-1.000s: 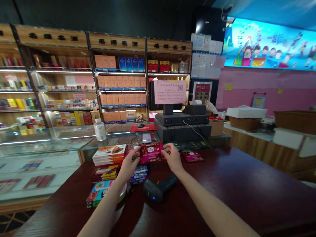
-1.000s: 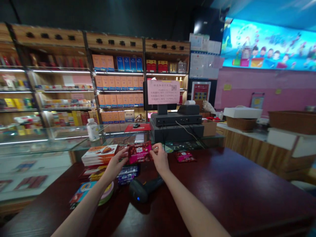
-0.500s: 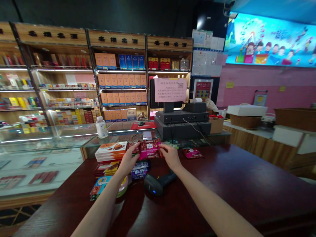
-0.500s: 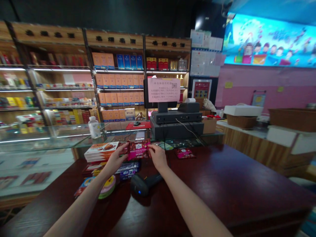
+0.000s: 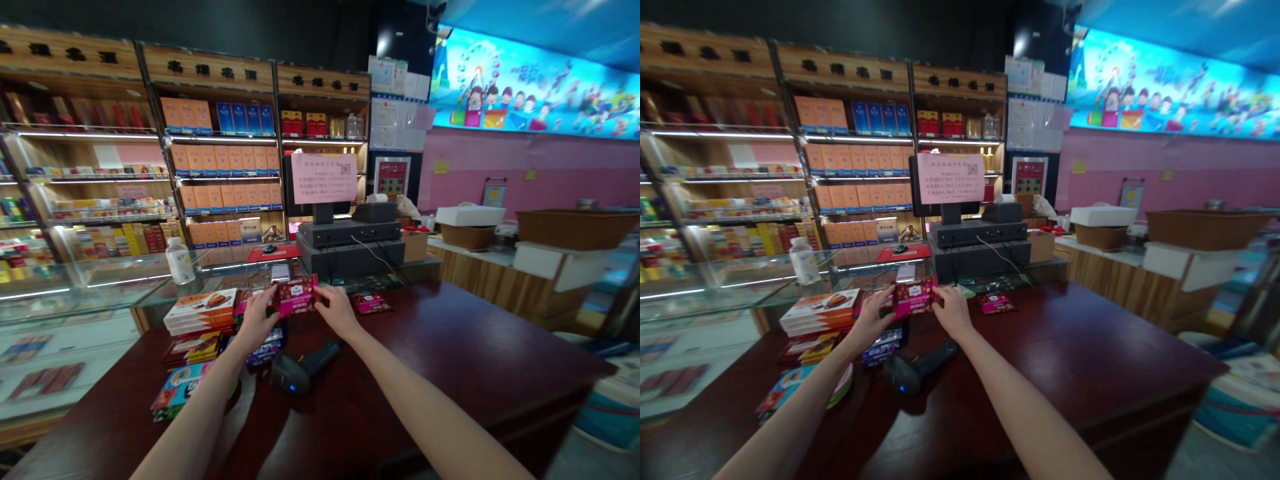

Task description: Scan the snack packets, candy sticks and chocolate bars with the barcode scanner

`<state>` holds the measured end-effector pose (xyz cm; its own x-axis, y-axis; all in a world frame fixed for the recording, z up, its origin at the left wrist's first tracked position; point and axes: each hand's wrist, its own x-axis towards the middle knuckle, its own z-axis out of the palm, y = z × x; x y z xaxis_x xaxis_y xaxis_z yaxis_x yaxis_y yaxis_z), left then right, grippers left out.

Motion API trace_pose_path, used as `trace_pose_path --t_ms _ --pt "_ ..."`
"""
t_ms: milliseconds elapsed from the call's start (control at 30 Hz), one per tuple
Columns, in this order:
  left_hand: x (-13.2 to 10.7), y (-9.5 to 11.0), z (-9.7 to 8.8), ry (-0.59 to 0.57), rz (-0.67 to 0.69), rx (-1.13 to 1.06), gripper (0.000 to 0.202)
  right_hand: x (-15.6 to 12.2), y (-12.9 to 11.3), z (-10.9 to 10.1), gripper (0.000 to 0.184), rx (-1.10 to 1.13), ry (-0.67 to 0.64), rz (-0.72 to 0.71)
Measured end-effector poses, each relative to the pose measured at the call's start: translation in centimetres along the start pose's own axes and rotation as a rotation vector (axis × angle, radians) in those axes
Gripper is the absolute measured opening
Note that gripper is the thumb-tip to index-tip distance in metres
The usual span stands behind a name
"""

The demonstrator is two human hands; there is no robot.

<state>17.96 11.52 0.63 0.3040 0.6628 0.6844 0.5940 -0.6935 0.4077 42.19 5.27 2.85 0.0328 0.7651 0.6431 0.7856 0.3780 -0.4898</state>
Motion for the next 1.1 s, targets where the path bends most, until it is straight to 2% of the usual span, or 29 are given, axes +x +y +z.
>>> trace_pose_path --t_ms 200,367,633,800,1100 --pt "1.7 1.5 2.8 -0.088 0.02 -0.023 0.076 -0.2 2.1 -1.9 0.052 -0.102 -0.016 0.061" --pt "3.1 2.7 5.6 -0.14 0.038 -0.112 0.074 -0.6 4.6 -3.3 0.055 -0.159 -0.013 0.105" --pt "5.2 5.2 10.9 -0.203 0.016 -0.238 0.073 -1.0 9.7 -5.1 0.055 -0.194 -0.003 0.185" --pt "6.6 6.5 14.0 -0.242 -0.003 -0.34 0.072 -1.1 13.2 -6.1 0.069 -0.206 -0.003 0.233" --pt "7.6 8.4 19.7 -0.337 -0.093 -0.535 0.074 -1.3 18.8 -7.2 0.072 -0.232 -0.02 0.309"
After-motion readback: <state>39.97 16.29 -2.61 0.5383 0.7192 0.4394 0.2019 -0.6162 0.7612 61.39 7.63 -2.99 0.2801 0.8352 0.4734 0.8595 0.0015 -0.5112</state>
